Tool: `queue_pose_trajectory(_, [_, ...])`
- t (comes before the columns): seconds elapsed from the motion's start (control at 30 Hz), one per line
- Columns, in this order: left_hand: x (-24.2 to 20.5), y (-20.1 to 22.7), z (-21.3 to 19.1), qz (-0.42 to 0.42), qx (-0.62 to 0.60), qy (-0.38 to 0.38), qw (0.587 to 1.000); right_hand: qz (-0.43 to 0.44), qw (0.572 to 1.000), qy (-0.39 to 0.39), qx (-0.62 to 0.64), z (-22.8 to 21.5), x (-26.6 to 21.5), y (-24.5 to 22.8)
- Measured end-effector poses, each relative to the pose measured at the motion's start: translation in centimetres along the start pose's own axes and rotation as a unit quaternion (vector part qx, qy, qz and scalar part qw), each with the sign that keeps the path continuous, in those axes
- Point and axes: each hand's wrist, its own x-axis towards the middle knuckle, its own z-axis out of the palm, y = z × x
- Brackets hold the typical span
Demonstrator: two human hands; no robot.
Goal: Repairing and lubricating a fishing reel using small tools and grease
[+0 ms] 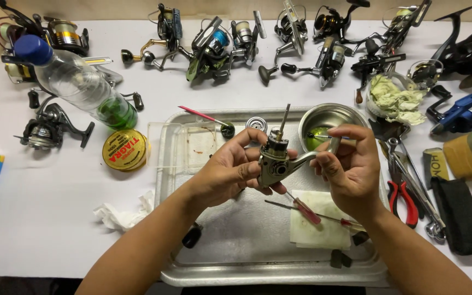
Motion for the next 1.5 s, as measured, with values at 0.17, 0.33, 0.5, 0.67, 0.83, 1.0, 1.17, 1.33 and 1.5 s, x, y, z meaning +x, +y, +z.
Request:
queue_pose_trajectory(0.17, [-0.1,0.0,-0.1,-0.012,0.009,-0.018,1.0,-0.021,1.0,-0.004,-0.007,-0.1,-0.3,0.5])
queue_pose_trajectory(0.33, [0.1,0.3,-0.3,-0.029,-0.006,-0.041,0.999,-0.055,0.998,-0.018,-0.014,0.0,-0.1,0.7])
queue_pose_trajectory(0.5, [0.2,0.4,0.1,-0.012,0.063,-0.038,0.997,-0.084,0.996,-0.029,-0.02,-0.1,0.1,1.0])
queue_pose_trajectory(0.67, [0.3,0.1,0.0,-0.009,0.076,-0.048,0.996,-0.097,0.994,-0.032,-0.039,0.1,0.5,0.1])
queue_pose_trajectory(0.83, [0.2,-0.4,-0.3,-0.026,0.082,-0.04,0.995,-0.105,0.993,-0.024,-0.048,-0.3,0.5,0.8])
queue_pose_trajectory(1.0, [0.1,-0.3,-0.2,-0.019,0.082,-0.024,0.996,-0.075,0.994,0.031,-0.078,-0.3,0.9,-0.2])
queue_pose_trajectory(1.17, [0.2,1.0,-0.5,-0.05,0.074,0.007,0.996,-0.028,0.992,0.068,-0.099,-1.5,1.2,-2.7])
queue_pose_trajectory(1.33, [0.2,1.5,-0.5,-0.022,0.056,0.037,0.998,0.015,0.966,-0.036,-0.255,-3.9,1.9,-4.8])
queue_pose_trajectory(1.5, [0.2,1.4,-0.5,-0.005,0.048,0.028,0.998,0.105,0.769,-0.415,-0.475,-2.4,1.2,-4.2])
